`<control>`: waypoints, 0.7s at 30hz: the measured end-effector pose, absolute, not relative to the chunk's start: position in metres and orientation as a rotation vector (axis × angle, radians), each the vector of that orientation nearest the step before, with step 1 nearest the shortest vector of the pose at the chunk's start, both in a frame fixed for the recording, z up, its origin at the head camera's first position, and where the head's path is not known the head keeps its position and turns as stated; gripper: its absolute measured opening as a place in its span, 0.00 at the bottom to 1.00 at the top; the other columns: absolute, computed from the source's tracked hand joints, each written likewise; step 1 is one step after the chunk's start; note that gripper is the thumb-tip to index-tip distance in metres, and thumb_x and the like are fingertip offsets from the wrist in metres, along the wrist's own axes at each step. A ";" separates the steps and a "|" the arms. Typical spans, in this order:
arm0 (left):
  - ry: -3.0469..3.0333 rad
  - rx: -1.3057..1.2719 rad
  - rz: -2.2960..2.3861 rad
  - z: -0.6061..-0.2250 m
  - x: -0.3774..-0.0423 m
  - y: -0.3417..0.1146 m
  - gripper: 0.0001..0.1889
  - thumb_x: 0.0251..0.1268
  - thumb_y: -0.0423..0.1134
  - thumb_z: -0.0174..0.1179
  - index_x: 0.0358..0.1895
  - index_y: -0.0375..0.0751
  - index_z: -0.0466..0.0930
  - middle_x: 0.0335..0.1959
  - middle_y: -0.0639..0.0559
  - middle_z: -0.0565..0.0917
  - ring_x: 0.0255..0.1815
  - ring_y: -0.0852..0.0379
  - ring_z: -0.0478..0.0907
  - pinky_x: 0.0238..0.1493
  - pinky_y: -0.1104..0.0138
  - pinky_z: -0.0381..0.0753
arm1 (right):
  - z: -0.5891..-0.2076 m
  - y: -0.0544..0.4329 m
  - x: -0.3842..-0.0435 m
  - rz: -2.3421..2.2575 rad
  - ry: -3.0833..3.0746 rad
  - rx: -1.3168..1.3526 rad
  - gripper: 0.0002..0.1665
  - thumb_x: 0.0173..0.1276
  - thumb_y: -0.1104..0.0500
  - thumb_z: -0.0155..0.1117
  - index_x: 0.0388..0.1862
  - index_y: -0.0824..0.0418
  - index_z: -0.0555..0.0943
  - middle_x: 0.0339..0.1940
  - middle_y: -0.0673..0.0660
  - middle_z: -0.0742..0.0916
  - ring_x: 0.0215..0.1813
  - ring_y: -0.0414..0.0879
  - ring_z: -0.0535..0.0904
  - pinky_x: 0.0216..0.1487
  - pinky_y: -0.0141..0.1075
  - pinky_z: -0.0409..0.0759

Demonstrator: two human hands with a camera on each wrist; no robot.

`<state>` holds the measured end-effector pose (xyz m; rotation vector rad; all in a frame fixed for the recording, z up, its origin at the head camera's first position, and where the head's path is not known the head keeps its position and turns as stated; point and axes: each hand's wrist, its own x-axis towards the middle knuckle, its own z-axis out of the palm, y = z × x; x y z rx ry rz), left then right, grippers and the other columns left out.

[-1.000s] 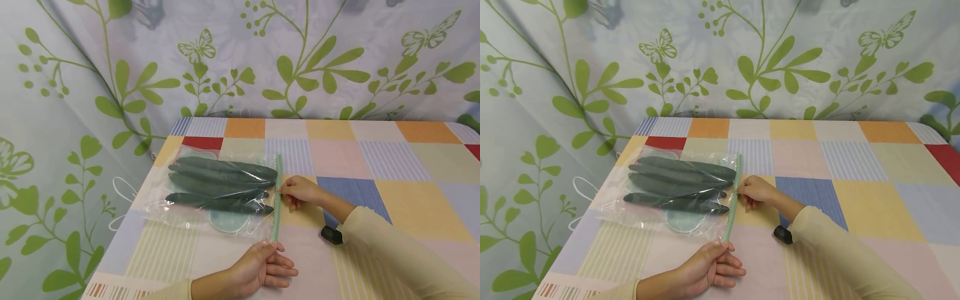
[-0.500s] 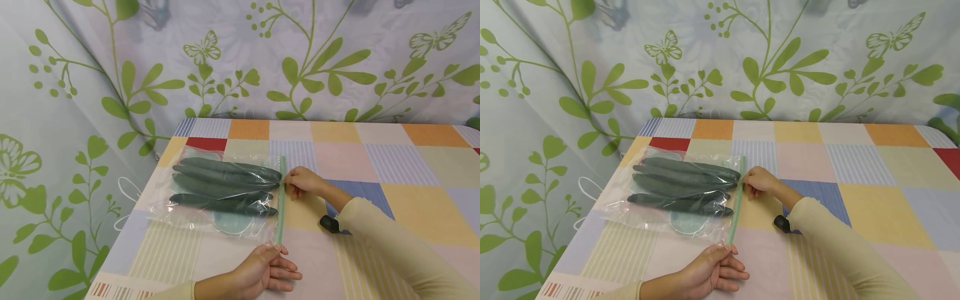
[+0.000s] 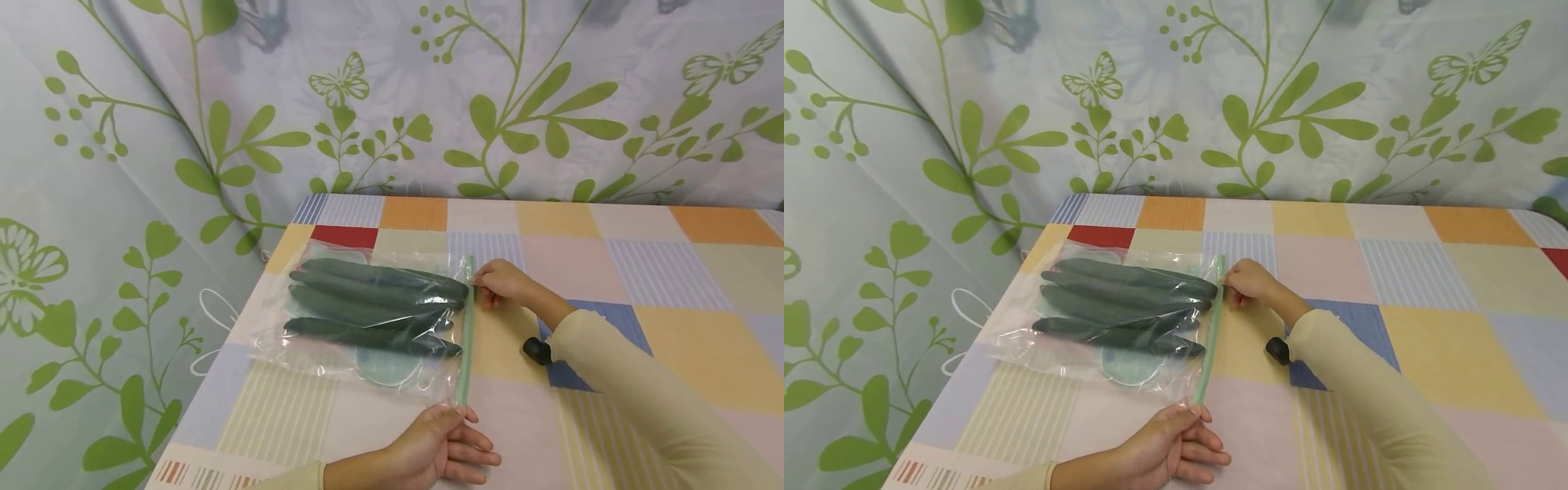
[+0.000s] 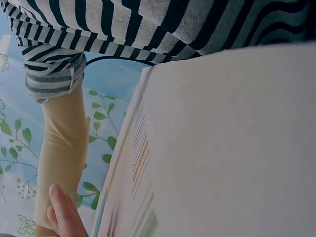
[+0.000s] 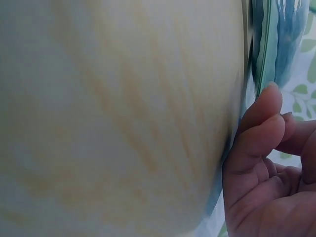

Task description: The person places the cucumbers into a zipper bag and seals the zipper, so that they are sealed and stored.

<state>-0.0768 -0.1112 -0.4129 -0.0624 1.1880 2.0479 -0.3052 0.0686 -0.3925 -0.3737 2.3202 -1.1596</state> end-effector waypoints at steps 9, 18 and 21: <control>1.205 -0.056 2.044 -0.412 -0.077 -0.108 0.10 0.70 0.50 0.43 0.41 0.48 0.66 0.31 0.54 0.82 0.51 0.35 0.75 0.46 0.46 0.74 | -0.391 0.072 -0.323 -1.095 2.400 -0.349 0.16 0.68 0.61 0.47 0.24 0.70 0.74 0.10 0.49 0.73 0.13 0.40 0.73 0.19 0.31 0.74; 1.195 -0.035 2.048 -0.411 -0.077 -0.111 0.10 0.70 0.50 0.43 0.40 0.48 0.65 0.28 0.57 0.82 0.50 0.39 0.77 0.48 0.46 0.73 | -0.394 0.067 -0.331 -1.069 2.453 -0.343 0.19 0.67 0.61 0.48 0.15 0.64 0.69 0.08 0.49 0.74 0.12 0.40 0.72 0.19 0.31 0.74; 1.187 -0.019 2.031 -0.410 -0.078 -0.114 0.11 0.70 0.51 0.43 0.40 0.48 0.65 0.28 0.59 0.82 0.50 0.42 0.78 0.49 0.47 0.73 | -0.395 0.066 -0.332 -1.069 2.447 -0.351 0.18 0.67 0.61 0.48 0.16 0.64 0.70 0.08 0.49 0.73 0.12 0.40 0.72 0.19 0.31 0.74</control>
